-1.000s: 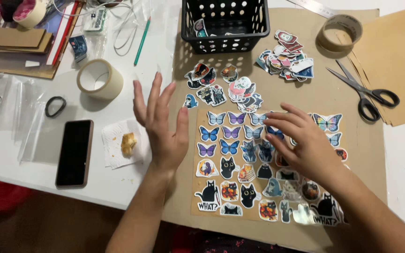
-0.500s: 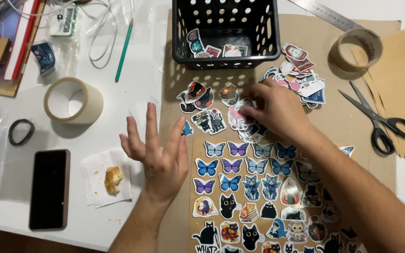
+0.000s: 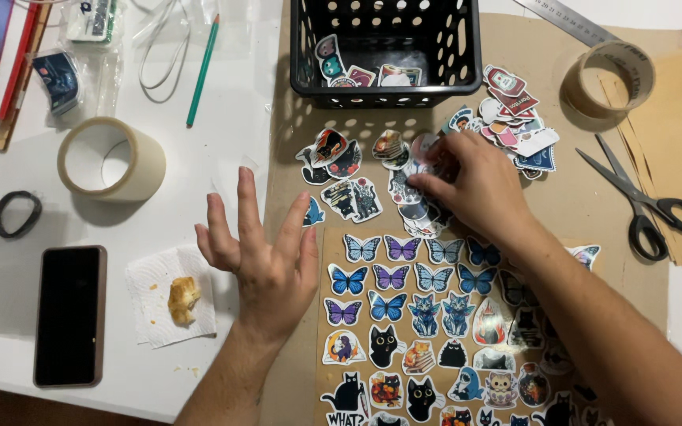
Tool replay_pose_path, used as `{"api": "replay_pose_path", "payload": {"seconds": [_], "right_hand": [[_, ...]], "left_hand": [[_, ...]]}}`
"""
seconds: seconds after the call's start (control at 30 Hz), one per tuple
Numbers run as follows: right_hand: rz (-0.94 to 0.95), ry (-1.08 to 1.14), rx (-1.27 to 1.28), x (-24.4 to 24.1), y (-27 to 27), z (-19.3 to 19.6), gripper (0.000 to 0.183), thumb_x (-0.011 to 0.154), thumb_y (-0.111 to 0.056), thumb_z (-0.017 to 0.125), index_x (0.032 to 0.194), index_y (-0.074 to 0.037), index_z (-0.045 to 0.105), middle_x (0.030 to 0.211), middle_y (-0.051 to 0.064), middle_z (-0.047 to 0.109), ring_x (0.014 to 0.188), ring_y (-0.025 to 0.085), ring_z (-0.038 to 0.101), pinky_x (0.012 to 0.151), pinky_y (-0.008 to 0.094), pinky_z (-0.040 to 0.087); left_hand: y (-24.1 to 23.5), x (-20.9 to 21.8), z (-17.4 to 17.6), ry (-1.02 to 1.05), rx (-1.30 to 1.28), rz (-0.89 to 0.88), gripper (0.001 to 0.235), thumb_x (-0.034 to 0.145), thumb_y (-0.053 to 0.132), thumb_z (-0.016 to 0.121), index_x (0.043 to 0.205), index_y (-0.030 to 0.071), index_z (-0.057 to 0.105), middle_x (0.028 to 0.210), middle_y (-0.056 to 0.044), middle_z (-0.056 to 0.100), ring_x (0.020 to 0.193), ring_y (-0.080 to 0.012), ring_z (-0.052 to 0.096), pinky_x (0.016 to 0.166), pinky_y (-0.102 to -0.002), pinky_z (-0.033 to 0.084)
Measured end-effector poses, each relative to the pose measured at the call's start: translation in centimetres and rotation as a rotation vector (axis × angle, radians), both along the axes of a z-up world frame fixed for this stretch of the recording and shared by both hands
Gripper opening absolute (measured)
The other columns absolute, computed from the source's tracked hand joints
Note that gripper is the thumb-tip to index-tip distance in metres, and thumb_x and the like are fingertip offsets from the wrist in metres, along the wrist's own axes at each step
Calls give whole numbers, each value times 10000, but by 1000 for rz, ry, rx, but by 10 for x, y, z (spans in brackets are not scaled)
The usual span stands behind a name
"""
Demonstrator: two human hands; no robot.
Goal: The person arranges various stickers, including butterflies and cats, on a sheet of brown paper. They use scissors to cut a piece of tape and apply it to the paper, then continue to place and adjust the stickers by hand.
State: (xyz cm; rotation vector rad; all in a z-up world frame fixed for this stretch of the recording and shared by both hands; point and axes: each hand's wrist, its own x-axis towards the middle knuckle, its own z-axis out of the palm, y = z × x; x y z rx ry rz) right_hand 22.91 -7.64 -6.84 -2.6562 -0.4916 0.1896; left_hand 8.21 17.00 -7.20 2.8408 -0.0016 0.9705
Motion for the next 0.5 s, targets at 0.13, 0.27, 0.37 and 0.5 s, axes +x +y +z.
{"api": "replay_pose_path", "payload": {"seconds": [0.13,0.27,0.37,0.5], "right_hand": [[-26,-153,151,4,-9,2,240,923,-318,785,991,-109,687,878,89,669,771,263,611,670,405,453],[257,-239,124,-20,-24,17,224,944,-329,701,1059,-160,793,856,26,674,781,183,597,582,312,534],[490,-326,-41,-37,-30,1,450,927,-560,548,1142,-236,773,906,23,653,916,235,517,662,333,501],[588,-279,-174,-46,-10,-1,762,928,-709,350,1438,-184,562,993,94,578,971,280,509,808,452,473]], "left_hand": [[1,0,0,15,5,25,277,1014,270,704,1285,273,760,1588,-237,363,1488,-394,116,1208,-515,-34],[2,0,-1,14,6,18,272,1021,265,702,1285,278,767,1590,-237,361,1490,-398,98,1207,-519,-46],[1,-1,-1,18,18,23,262,1015,274,715,1270,285,775,1589,-240,361,1490,-401,101,1206,-522,-41],[0,-1,-2,28,18,21,263,1025,297,719,1279,279,784,1600,-229,344,1493,-395,91,1208,-523,-40]]}}
